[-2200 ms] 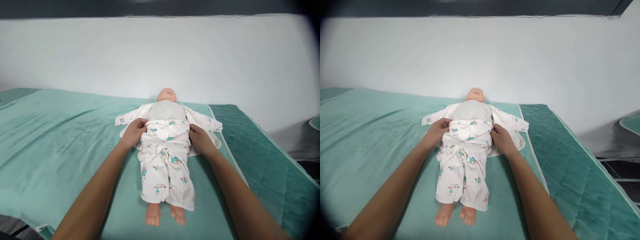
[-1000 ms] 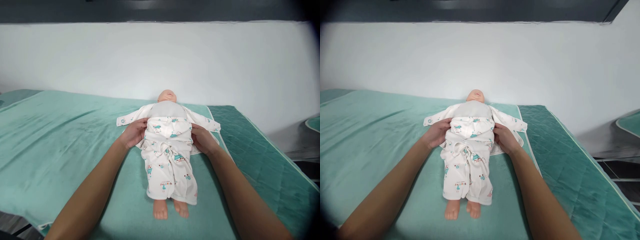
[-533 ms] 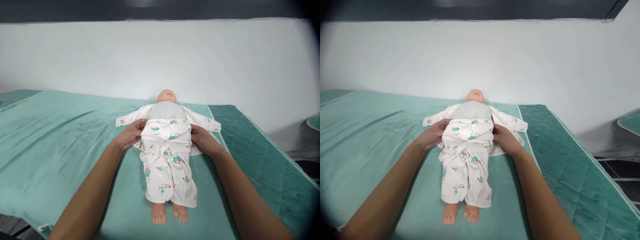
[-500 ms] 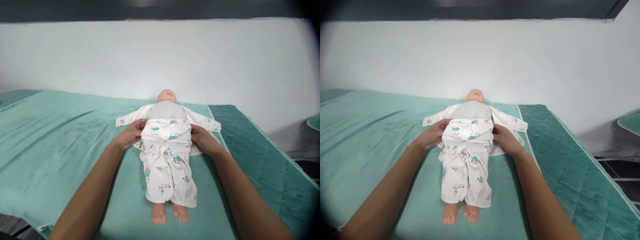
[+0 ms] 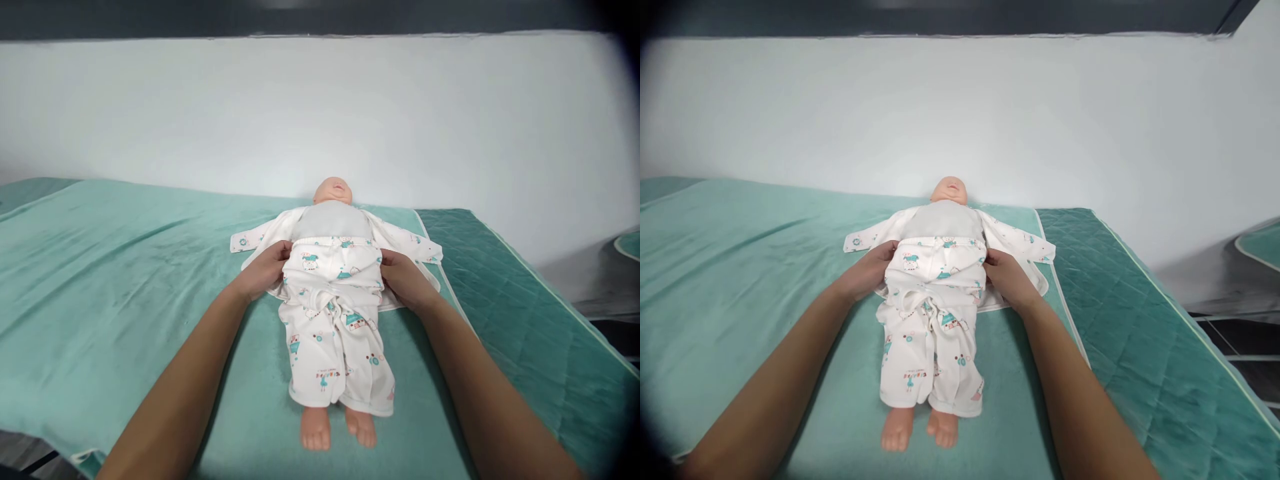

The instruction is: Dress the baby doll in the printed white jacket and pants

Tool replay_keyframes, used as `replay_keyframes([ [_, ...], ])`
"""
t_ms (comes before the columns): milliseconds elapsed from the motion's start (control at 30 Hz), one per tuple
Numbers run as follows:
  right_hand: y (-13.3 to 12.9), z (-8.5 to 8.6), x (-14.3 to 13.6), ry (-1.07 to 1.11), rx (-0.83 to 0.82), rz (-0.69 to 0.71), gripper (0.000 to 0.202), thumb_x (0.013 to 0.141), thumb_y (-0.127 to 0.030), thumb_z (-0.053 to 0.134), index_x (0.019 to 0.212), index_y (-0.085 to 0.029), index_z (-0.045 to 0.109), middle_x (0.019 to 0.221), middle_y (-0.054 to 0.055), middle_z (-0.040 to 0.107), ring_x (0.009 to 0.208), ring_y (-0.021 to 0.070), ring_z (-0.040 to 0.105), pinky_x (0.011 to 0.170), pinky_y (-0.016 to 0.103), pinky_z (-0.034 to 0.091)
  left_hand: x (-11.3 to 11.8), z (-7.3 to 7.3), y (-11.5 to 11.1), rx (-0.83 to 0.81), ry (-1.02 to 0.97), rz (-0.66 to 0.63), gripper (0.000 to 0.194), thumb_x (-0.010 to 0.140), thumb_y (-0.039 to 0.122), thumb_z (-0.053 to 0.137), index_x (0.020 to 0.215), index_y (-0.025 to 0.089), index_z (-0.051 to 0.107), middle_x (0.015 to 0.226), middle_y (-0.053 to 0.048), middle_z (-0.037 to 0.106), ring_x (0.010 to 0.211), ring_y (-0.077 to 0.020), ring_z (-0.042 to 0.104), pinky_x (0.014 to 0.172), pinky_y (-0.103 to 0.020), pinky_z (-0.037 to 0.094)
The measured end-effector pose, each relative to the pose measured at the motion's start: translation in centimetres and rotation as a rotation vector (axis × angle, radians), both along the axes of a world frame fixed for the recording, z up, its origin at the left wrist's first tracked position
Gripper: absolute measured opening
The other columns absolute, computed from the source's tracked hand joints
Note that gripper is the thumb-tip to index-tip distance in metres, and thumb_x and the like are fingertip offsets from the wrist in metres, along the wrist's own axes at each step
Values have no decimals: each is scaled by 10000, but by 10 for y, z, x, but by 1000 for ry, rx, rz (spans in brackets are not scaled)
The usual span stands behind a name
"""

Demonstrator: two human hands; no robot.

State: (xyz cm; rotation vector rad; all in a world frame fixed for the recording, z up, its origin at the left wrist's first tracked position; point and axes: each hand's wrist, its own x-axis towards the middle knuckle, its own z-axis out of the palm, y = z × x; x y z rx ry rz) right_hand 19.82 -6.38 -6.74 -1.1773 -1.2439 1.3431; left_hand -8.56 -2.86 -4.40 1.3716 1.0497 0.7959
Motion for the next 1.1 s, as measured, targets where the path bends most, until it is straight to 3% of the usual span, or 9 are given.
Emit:
replay_keyframes([
  [133,1,4,-1,-189,57,-43,262,694,-262,656,933,-167,704,846,11,721,679,145,540,595,256,390,3,8,-3,121,125,-34,397,679,221,670,1074,187,660,990,-45,718,860,-207,636,728,-297,491],
  [233,1,7,0,-196,82,13,289,684,-256,657,952,-159,703,864,13,722,687,141,539,612,258,398,4,16,-7,169,149,-111,478,644,202,679,1121,177,676,1102,-61,723,1018,-268,634,894,-362,490],
  [300,1,8,0,-163,77,36,303,677,-253,665,962,-161,706,865,16,723,689,144,548,625,267,413,5,19,-9,156,145,-109,504,658,208,675,1161,179,674,1158,-68,715,1060,-288,628,925,-381,489],
  [567,-1,7,-5,-76,86,3,362,691,-306,714,1037,-203,723,812,40,737,739,210,619,664,336,479,11,4,-10,-96,-218,22,500,741,265,703,1232,180,652,1122,-108,732,993,-277,680,863,-395,536],
  [700,0,5,-8,16,122,-2,389,710,-306,718,1087,-208,710,891,38,750,832,218,644,696,323,493,12,2,-9,-100,-323,44,451,740,258,728,1176,152,683,1059,-115,750,960,-267,694,848,-371,545],
  [933,1,3,-10,3,161,-25,417,718,-287,701,1126,-201,697,947,37,753,895,230,652,788,355,505,10,1,-5,-165,-321,15,388,737,201,727,1119,133,709,1027,-115,756,852,-240,706,743,-313,552],
  [1100,2,6,-6,-200,207,-1,430,714,-247,696,1142,-204,685,1063,45,738,925,234,643,806,352,503,13,3,-6,-220,-228,18,434,710,185,746,1141,161,701,991,-101,758,842,-218,701,690,-269,532],
])
